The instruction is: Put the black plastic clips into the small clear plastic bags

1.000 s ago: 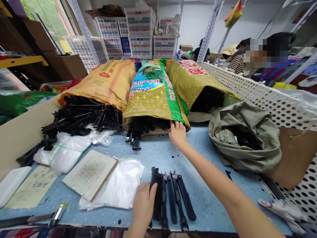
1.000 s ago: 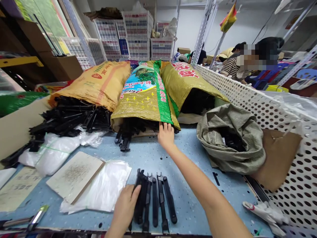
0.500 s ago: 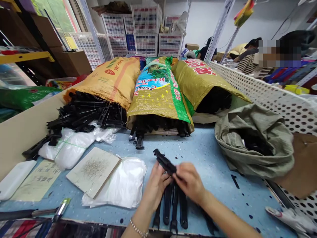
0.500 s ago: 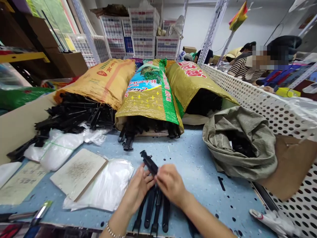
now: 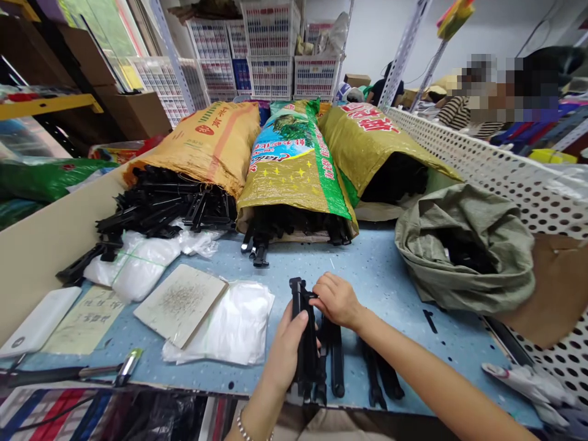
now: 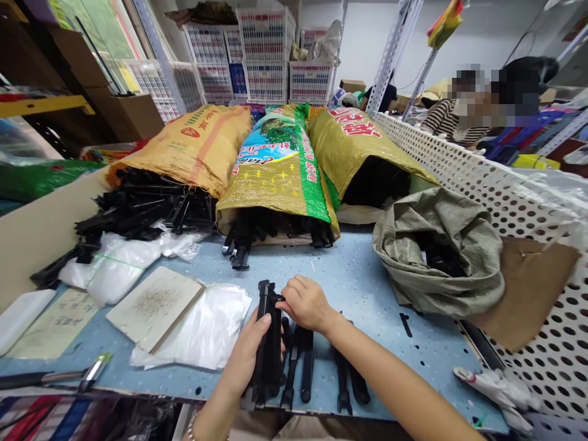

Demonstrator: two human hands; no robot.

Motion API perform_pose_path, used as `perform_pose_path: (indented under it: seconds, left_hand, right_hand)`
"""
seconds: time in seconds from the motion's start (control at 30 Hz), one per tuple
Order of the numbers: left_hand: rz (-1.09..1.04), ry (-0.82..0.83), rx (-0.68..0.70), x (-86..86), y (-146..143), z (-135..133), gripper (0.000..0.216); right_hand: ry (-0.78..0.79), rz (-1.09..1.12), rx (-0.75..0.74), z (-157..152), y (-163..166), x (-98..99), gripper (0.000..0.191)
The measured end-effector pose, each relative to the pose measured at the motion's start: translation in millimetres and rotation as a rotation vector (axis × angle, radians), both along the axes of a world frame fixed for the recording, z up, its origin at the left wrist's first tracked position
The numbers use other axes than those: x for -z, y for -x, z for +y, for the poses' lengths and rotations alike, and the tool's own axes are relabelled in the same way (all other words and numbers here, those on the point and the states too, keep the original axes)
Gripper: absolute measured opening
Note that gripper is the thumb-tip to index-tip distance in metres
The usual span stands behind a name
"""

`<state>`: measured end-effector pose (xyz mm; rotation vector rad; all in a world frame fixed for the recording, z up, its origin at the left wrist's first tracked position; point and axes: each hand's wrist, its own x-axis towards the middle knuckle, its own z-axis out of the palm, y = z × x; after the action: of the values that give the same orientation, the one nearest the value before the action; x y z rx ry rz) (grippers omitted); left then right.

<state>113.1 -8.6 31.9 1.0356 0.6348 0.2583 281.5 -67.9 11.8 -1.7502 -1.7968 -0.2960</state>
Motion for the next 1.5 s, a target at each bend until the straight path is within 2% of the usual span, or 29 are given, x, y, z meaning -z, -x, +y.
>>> perform_pose_path:
  seconds: [0.1, 0.17, 0.27, 0.33, 0.4, 0.47, 0.5, 0.53, 0.57, 0.63, 0.7, 0.8, 0.9, 1.0, 1.07, 1.2, 1.33, 1.5]
  left_hand:
    - [0.035, -0.106, -0.137, -3.9, 3, 6, 0.052]
    - [0.047, -0.151, -0.193, -5.6, 3, 10, 0.051]
    - [0.07, -0.165, -0.178, -5.6, 1, 13, 0.05]
    - [0.08, -0.146, -0.146, -2.7, -1, 14, 0.051]
    - [0.09, -0.164, -0.141, 2.7, 0, 20, 0.053]
    - [0.122, -0.275, -0.178, 10.8, 7, 31, 0.052]
    - [0.154, -0.359, -0.2, 16.0, 12, 37, 0.05]
    - [0.196, -0.44, -0.212, 22.1, 17, 41, 0.047]
    - [0.241, -0.505, -0.21, 29.0, 23, 44, 0.045]
    - [0.316, -0.571, -0.171, 45.0, 31, 40, 0.045]
    - [0.347, -0.615, -0.137, 61.9, 34, 26, 0.048]
    - [0.347, -0.727, -0.152, 81.8, 31, 1, 0.051]
    - [0.312, -0.8, -0.142, 87.8, 27, -10, 0.049]
    - [0.275, -0.82, -0.128, 83.0, 28, -5, 0.048]
    - [0.256, -0.824, -0.138, 78.0, 27, 1, 0.046]
    - [0.203, -0.848, -0.136, 70.1, 19, 3, 0.042]
    - [0.173, -0.884, -0.124, 64.9, 14, -4, 0.04]
    - [0.148, -0.883, -0.182, 61.1, 25, -5, 0.039]
  right_hand:
    - [0.104, 0.179, 0.041, -4, 22, -3.5, 0.041]
    - [0.165, 0.213, -0.019, -19, 42, -6.7, 0.04]
    - [0.156, 0.06, -0.09, -45, 71, -2.4, 0.039]
    - [0.148, 0.019, -0.04, -57, 82, 6.2, 0.037]
    - [0.204, 0.071, 0.004, -58, 82, 13.9, 0.037]
    - [0.307, 0.151, 0.071, -47, 65, 15.4, 0.038]
    - [0.363, 0.192, 0.153, -38, 51, 13.2, 0.036]
    - [0.408, 0.224, 0.255, -26, 32, 9.2, 0.033]
    - [0.455, 0.265, 0.426, -13, 11, 4.0, 0.028]
    - [0.432, 0.274, 0.623, 16, -35, -7.1, 0.022]
    - [0.408, 0.291, 0.794, 41, -77, -14.4, 0.035]
    - [0.437, 0.369, 0.932, 66, -120, -13.9, 0.054]
    - [0.482, 0.477, 0.962, 69, -141, -5.9, 0.061]
    - [0.498, 0.597, 0.949, 55, -151, 3.1, 0.047]
    - [0.502, 0.68, 0.938, 39, -152, 10.1, 0.04]
    - [0.49, 0.836, 0.914, 19, -141, 25.8, 0.039]
    - [0.454, 1.022, 0.864, 32, -123, 33.3, 0.037]
    - [0.39, 1.248, 0.834, 57, -114, 20.9, 0.028]
